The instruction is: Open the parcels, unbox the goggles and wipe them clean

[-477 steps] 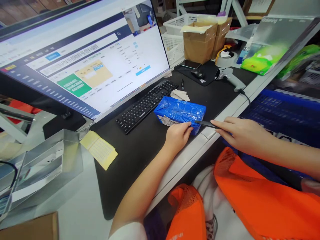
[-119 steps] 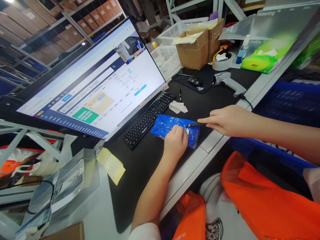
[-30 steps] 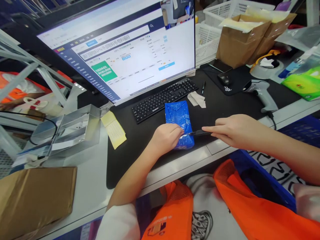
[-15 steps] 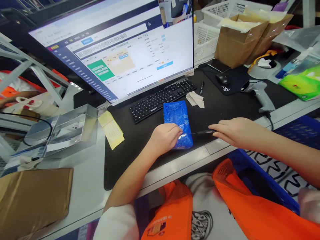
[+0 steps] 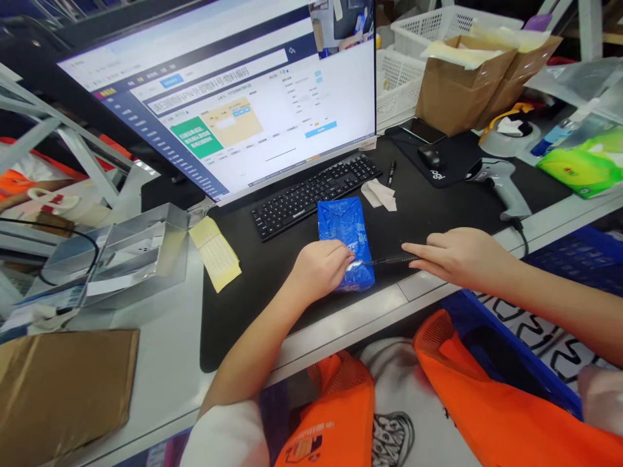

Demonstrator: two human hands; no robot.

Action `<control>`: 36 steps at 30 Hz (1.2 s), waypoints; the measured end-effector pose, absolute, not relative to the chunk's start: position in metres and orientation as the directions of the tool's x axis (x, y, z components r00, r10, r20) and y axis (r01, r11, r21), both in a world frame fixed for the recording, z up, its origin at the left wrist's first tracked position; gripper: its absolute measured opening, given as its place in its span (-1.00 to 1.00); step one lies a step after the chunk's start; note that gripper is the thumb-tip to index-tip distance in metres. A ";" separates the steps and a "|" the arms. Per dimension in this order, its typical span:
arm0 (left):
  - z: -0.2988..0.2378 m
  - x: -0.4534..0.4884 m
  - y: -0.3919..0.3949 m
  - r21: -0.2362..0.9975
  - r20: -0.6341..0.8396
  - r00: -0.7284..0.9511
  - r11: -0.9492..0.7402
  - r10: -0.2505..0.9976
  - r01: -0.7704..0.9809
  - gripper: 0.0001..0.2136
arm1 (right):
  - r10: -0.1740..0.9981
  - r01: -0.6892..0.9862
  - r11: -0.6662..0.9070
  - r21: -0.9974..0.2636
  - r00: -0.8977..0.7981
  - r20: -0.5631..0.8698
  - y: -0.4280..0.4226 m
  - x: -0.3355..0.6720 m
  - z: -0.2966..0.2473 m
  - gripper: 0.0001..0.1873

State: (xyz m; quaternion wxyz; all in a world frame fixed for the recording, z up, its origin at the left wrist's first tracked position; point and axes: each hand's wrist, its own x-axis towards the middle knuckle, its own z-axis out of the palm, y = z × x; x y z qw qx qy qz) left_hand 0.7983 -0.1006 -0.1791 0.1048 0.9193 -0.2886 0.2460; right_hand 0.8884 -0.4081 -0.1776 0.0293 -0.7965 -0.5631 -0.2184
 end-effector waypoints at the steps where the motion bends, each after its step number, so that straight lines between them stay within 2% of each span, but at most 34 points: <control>1: -0.179 0.798 -0.101 0.047 0.516 0.709 -0.811 -0.480 -0.583 -0.81 | 0.884 0.910 -0.366 0.195 0.275 0.378 -0.406 0.887 -0.177 -0.61; 15: -0.179 0.798 -0.102 -0.019 0.572 0.636 -0.783 -0.519 -0.622 -0.87 | 0.852 0.867 -0.473 0.156 0.406 0.329 -0.387 0.864 -0.152 -0.58; 28: -0.180 0.797 -0.102 -0.025 0.612 0.596 -0.766 -0.520 -0.642 -0.94 | 0.818 0.850 -0.509 0.140 0.427 0.385 -0.386 0.879 -0.158 -0.59; 36: -0.179 0.797 -0.100 -0.025 0.635 0.572 -0.754 -0.519 -0.656 -0.97 | 0.812 0.855 -0.512 0.078 0.452 0.370 -0.381 0.886 -0.167 -0.60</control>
